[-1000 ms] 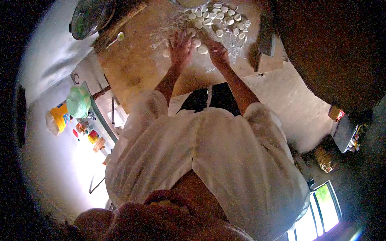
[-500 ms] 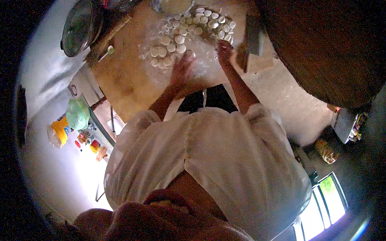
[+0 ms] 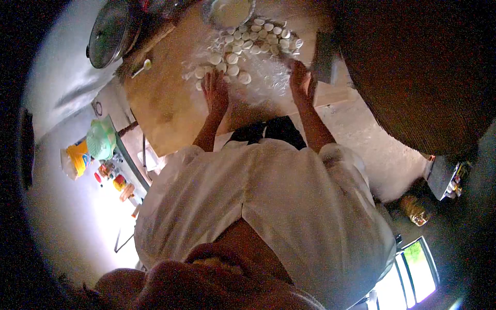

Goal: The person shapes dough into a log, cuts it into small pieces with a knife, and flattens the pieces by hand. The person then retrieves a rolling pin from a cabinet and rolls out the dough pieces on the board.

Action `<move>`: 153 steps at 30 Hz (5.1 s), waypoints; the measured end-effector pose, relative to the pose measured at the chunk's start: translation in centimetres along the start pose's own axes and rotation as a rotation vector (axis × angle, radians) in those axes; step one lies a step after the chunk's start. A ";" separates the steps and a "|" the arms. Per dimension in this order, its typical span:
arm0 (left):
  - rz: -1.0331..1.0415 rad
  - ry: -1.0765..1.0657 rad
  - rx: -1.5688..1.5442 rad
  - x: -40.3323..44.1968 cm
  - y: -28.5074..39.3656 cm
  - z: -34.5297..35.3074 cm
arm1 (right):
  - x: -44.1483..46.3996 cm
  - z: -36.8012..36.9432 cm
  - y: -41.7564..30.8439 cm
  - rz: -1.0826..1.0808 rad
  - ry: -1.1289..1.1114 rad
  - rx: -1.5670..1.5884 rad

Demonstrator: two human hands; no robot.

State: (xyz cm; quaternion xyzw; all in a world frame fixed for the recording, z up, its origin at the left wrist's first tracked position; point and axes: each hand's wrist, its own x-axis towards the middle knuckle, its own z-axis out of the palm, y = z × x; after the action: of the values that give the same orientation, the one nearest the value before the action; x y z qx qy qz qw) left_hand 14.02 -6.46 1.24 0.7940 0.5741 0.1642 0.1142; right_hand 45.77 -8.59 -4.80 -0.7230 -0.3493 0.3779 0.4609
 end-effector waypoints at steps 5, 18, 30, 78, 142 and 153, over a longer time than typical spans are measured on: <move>-0.022 0.095 -0.494 5.5 7.0 -5.1 | -4.8 5.2 -7.8 0.500 -0.169 0.816; -0.233 -0.100 -0.987 4.3 8.2 -4.9 | -6.5 9.1 -10.2 -0.385 -0.270 0.049; -0.306 0.367 -0.207 2.0 -8.3 -2.7 | -6.4 -6.8 -1.4 0.131 0.367 -0.876; 0.542 -0.483 -0.972 -4.7 35.4 7.7 | -59.8 -23.7 21.8 0.766 0.886 0.681; 0.544 -0.079 -0.794 11.6 98.5 16.7 | 6.3 -100.5 11.3 -0.069 0.041 1.227; 0.277 0.074 -0.638 16.1 99.7 9.7 | 7.8 -92.1 9.7 0.020 -0.314 0.833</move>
State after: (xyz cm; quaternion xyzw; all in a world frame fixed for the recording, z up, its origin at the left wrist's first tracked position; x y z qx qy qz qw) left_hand 109.59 -22.47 31.24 0.7821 0.3843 0.3782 0.3124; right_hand 130.98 -42.16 11.13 -0.4130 -0.2261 0.5962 0.6503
